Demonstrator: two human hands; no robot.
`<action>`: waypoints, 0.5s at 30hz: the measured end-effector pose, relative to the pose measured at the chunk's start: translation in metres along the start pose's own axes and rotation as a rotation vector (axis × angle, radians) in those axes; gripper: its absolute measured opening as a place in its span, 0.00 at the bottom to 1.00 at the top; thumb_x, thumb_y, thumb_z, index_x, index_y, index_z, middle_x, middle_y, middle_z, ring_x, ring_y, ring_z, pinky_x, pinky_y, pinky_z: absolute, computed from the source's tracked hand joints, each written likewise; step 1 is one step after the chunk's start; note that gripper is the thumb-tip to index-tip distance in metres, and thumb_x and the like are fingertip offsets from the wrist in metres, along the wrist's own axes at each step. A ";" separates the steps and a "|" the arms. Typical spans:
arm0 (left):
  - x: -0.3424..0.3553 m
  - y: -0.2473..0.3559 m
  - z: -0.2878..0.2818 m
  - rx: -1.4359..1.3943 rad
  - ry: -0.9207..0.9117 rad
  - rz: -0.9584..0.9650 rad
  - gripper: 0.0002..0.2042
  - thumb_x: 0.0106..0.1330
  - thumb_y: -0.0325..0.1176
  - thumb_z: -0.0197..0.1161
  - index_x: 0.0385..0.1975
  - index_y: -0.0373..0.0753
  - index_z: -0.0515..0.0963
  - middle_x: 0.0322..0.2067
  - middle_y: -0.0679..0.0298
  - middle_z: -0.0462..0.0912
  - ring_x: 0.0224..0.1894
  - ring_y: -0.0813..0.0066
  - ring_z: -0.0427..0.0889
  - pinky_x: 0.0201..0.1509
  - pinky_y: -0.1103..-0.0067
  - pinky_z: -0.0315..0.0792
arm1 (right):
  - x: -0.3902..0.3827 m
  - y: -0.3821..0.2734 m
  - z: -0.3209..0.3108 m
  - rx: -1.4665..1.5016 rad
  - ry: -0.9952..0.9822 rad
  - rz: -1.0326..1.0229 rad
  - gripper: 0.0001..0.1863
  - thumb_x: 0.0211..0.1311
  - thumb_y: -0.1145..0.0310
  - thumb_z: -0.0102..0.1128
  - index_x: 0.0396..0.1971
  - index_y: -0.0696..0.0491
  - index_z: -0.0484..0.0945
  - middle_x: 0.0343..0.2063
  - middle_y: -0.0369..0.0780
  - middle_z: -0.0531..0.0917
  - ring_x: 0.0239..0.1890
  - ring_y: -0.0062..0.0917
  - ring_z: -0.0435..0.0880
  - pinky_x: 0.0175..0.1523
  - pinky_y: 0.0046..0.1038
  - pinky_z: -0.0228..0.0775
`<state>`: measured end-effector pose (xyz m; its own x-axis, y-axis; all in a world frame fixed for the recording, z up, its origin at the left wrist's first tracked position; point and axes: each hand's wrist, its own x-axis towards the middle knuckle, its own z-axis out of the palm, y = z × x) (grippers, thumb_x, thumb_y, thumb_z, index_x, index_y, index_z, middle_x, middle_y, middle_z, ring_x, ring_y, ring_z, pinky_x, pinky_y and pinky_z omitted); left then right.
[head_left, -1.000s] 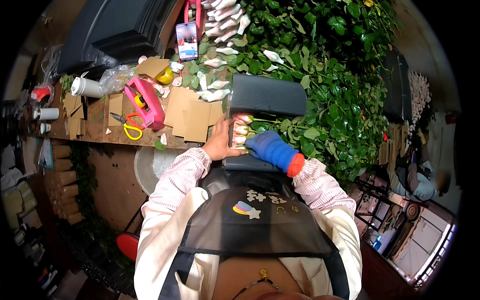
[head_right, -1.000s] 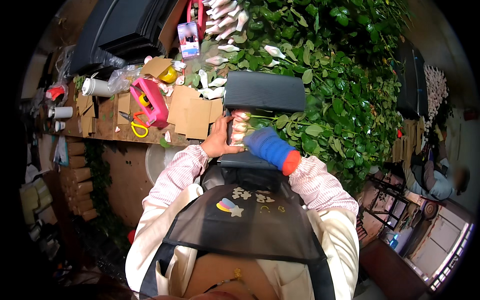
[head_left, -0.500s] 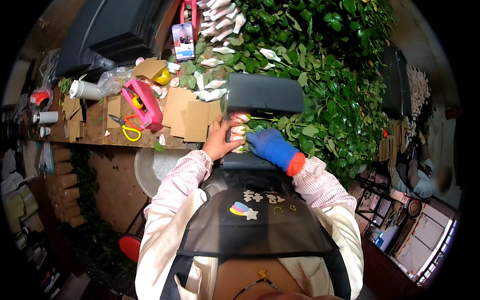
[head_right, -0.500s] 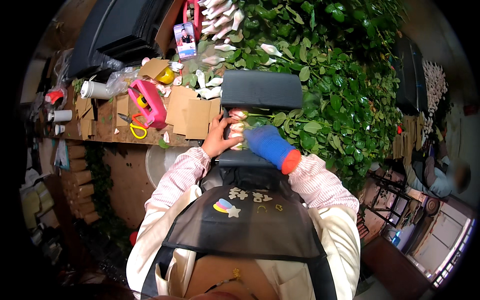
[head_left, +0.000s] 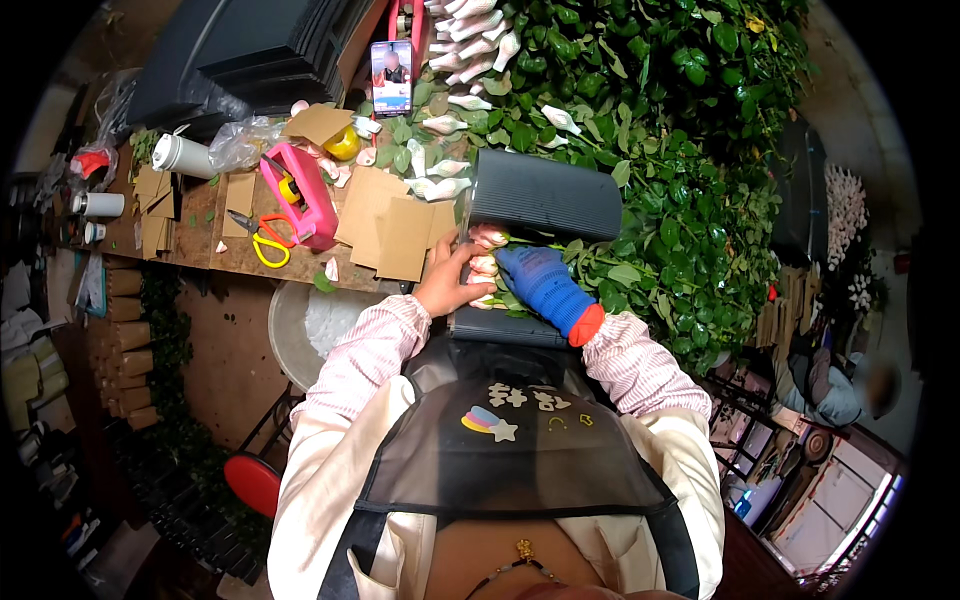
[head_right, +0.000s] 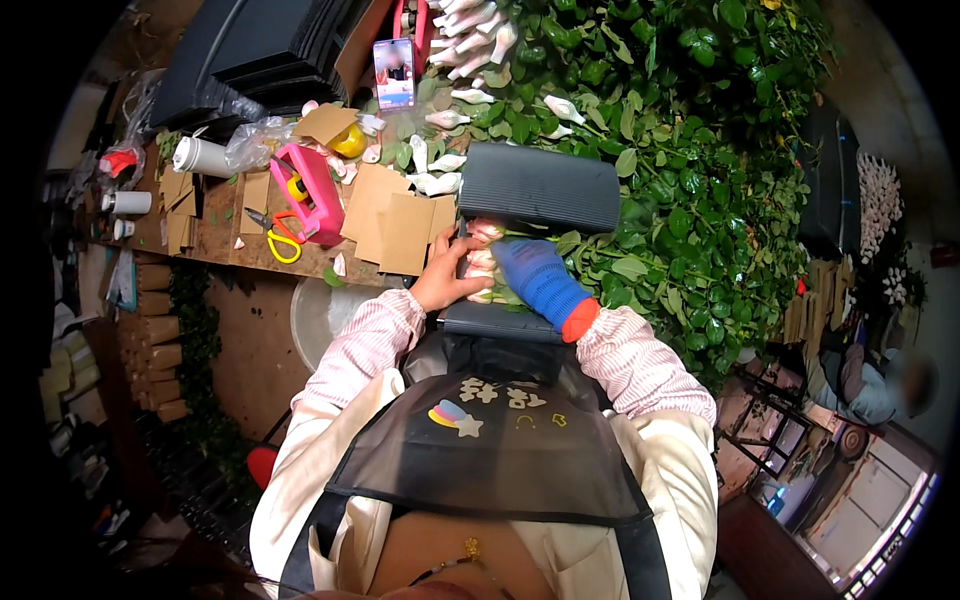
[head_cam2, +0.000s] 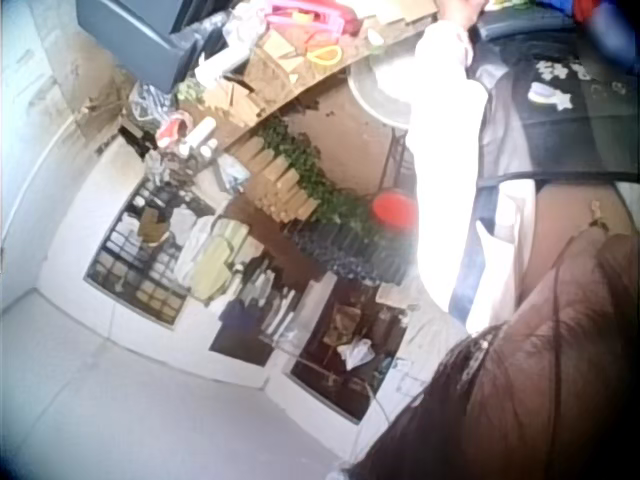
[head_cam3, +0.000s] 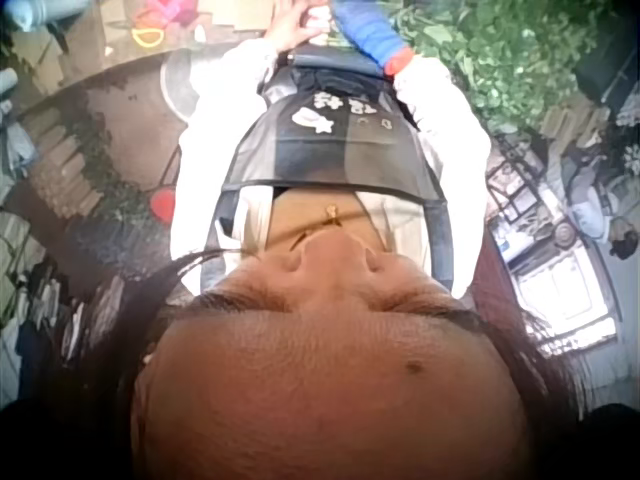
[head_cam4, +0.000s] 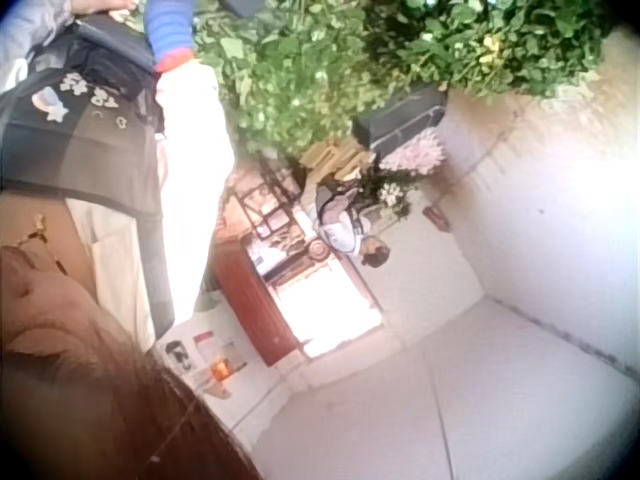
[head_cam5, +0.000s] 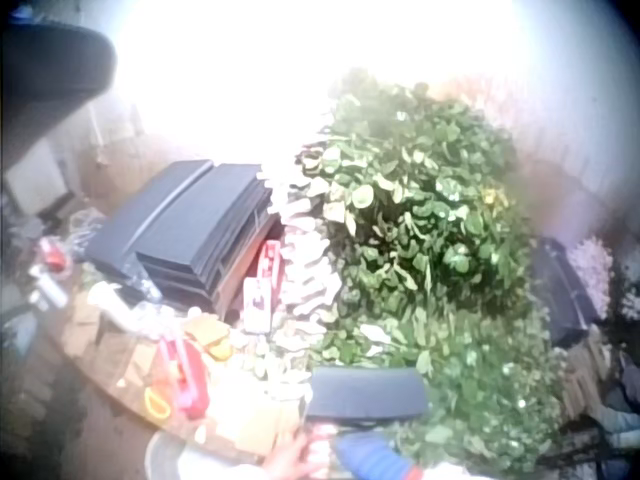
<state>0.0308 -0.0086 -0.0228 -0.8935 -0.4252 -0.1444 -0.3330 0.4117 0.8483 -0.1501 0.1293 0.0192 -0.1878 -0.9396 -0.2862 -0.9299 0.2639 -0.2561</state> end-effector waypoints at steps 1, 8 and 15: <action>0.002 0.001 0.003 -0.004 0.019 0.000 0.30 0.55 0.47 0.82 0.59 0.50 0.80 0.71 0.39 0.61 0.73 0.36 0.60 0.77 0.56 0.59 | 0.000 0.002 0.006 -0.008 0.021 -0.003 0.13 0.66 0.56 0.63 0.42 0.47 0.77 0.32 0.44 0.88 0.35 0.44 0.88 0.38 0.47 0.78; 0.005 -0.003 0.027 -0.142 0.240 -0.071 0.17 0.56 0.45 0.81 0.43 0.46 0.89 0.70 0.38 0.64 0.71 0.38 0.64 0.75 0.56 0.60 | -0.027 -0.005 -0.041 0.078 -0.105 0.260 0.24 0.72 0.53 0.54 0.61 0.50 0.73 0.37 0.50 0.89 0.39 0.47 0.89 0.45 0.49 0.79; 0.007 0.001 0.022 -0.138 0.204 -0.076 0.17 0.58 0.45 0.80 0.43 0.46 0.89 0.72 0.38 0.62 0.73 0.39 0.63 0.76 0.58 0.60 | 0.000 0.009 -0.012 -0.023 0.027 0.165 0.22 0.72 0.45 0.57 0.54 0.44 0.82 0.30 0.47 0.88 0.34 0.45 0.89 0.39 0.47 0.79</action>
<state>0.0178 0.0066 -0.0343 -0.7836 -0.6103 -0.1164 -0.3402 0.2648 0.9023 -0.1623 0.1295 0.0278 -0.3463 -0.8897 -0.2975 -0.8928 0.4099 -0.1867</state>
